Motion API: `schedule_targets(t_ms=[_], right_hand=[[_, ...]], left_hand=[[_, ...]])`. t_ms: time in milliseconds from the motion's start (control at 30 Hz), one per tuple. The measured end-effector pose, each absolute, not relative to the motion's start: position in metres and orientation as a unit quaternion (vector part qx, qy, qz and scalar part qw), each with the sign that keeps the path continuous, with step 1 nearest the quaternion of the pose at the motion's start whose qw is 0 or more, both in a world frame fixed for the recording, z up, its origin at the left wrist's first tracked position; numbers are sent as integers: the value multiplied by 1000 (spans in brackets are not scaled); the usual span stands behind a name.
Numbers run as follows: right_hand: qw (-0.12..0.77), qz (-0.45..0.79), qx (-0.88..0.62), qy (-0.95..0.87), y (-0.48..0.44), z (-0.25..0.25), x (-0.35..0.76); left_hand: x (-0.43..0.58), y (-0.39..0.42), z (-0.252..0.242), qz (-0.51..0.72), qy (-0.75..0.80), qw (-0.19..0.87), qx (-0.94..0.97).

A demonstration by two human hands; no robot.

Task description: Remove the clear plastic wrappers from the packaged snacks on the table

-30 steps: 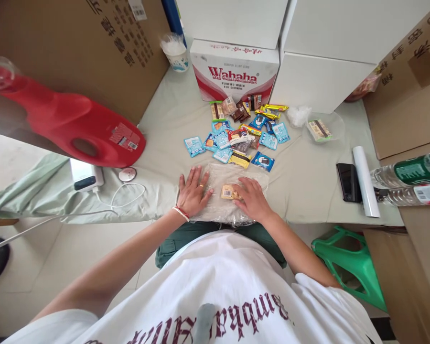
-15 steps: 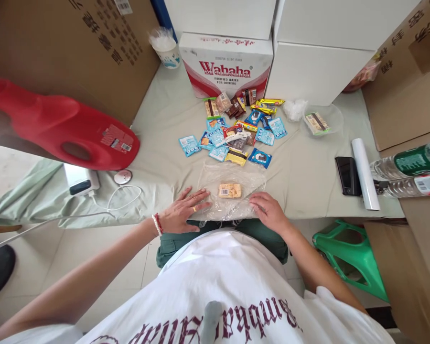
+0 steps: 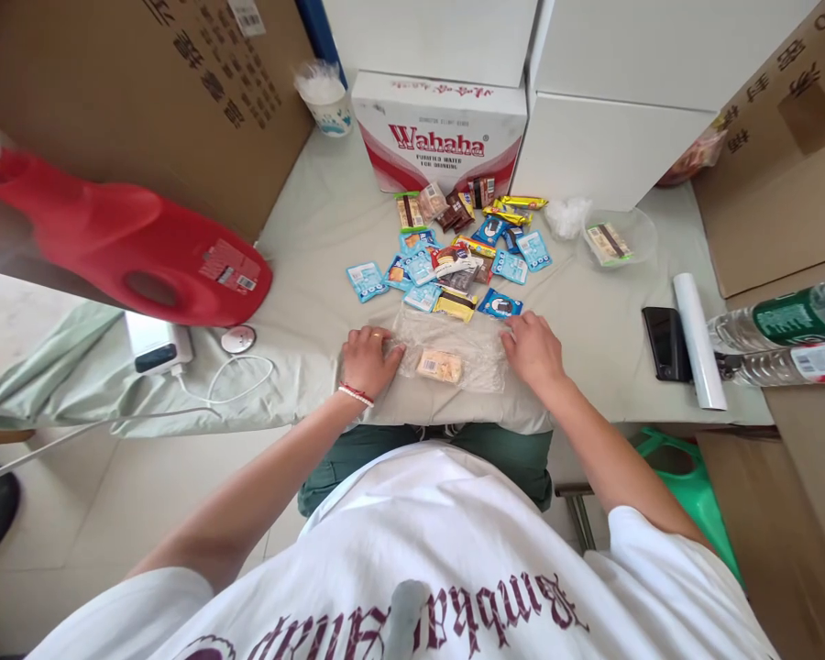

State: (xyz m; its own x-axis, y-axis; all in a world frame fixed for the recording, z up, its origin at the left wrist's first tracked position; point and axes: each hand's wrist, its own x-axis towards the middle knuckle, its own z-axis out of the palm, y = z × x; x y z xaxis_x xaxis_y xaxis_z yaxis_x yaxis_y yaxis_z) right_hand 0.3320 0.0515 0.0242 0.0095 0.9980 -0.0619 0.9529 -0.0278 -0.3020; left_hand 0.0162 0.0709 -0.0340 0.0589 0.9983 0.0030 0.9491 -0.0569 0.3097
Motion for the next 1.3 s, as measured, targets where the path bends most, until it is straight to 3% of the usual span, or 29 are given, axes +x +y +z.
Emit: schedule_targets(t_ms=[100,300,400,467,567,800,933,1100,1200,1300], right_hand=[[93,88,-636,-761,81,34,300],[33,211,-596,-774,119,28,251],[66,219,-502,-834,97,30,246],[38,200,-461,-864,72,30,245],[-11,189,-473,-860,39,25,242],[-13,187,-489,-852,20,7,235],[44,215,-493,-842,18,0,239],[231,305,-468,-797,-1,-11,272],[271,198,-620,-709,-17,-19,289],[232,120,-671,-694,-28,-20,297]], left_hand=[[26,71,-35,109,694,101,705],[27,71,-40,112,689,115,707],[27,71,-43,131,684,127,706],[26,71,-45,162,683,144,698],[20,74,-42,208,678,181,682],[36,70,-12,237,600,238,726],[69,50,-5,205,503,237,805],[71,22,-13,157,459,176,856],[65,10,-22,123,461,150,866],[64,4,-30,108,470,141,865]])
